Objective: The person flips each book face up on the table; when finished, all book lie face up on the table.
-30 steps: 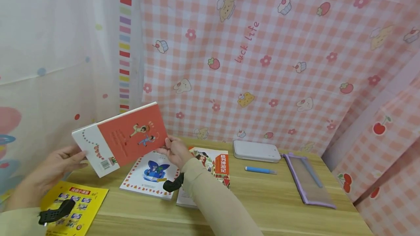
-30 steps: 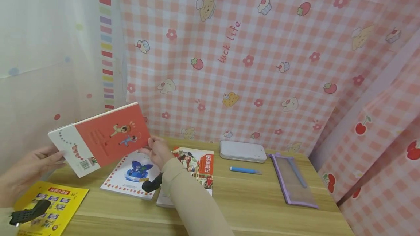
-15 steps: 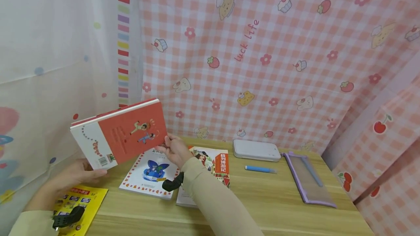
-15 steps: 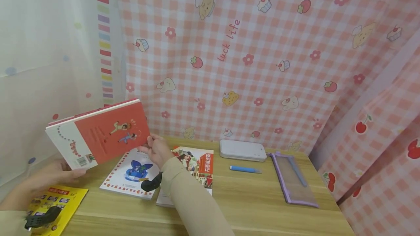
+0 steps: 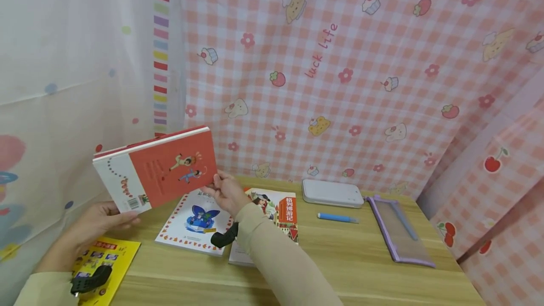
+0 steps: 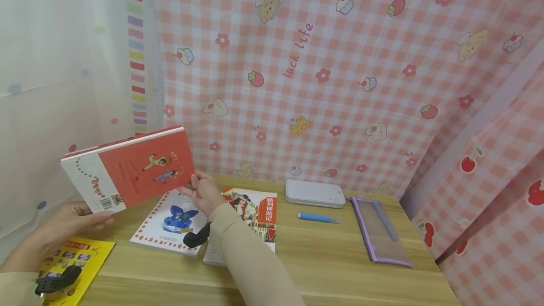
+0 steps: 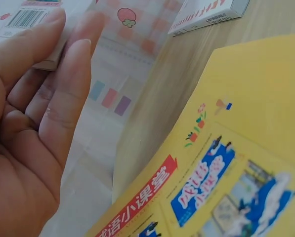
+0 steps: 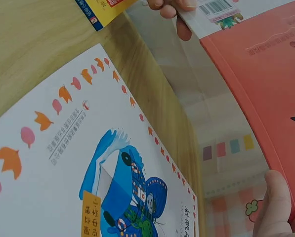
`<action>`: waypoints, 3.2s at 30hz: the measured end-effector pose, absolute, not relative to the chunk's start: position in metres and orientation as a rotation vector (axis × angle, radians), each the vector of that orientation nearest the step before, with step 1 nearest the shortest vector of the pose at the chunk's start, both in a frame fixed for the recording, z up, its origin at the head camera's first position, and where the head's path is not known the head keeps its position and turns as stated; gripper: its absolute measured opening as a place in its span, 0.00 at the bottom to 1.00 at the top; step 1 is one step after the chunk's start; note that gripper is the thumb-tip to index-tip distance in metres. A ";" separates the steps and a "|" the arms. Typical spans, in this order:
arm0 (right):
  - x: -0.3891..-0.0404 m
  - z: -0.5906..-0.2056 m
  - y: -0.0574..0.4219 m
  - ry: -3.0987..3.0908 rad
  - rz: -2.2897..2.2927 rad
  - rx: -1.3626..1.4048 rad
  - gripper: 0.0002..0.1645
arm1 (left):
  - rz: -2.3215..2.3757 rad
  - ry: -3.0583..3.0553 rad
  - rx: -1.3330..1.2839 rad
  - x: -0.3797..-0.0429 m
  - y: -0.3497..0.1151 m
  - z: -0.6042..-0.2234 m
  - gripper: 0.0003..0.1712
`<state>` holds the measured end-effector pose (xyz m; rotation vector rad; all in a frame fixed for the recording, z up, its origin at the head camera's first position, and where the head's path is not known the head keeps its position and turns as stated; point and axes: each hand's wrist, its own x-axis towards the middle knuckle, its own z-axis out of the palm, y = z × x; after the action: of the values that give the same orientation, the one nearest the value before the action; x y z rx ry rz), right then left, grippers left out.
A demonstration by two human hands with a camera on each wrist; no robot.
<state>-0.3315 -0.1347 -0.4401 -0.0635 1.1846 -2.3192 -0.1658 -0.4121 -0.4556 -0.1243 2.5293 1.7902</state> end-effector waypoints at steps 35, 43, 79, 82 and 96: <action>-0.322 -0.409 -0.138 1.404 -2.254 -0.064 0.18 | 1.613 2.701 -0.114 -0.164 -0.407 -0.452 0.36; -0.323 -0.406 -0.135 1.766 -2.126 -0.096 0.16 | 1.593 2.693 -0.138 -0.165 -0.410 -0.452 0.36; -0.338 -0.362 -0.120 1.727 -2.090 -0.285 0.27 | 1.354 2.839 -0.170 -0.167 -0.412 -0.445 0.36; -0.337 -0.359 -0.119 1.691 -2.096 -0.234 0.26 | 1.351 2.842 -0.175 -0.166 -0.411 -0.444 0.36; -0.332 -0.348 -0.117 1.648 -2.113 -0.107 0.22 | 1.420 2.891 -0.110 -0.163 -0.408 -0.445 0.29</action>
<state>-0.3324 -0.1169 -0.3481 -0.1071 1.6478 -2.1129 -0.1633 -0.4084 -0.4452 -0.1097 2.8915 1.4197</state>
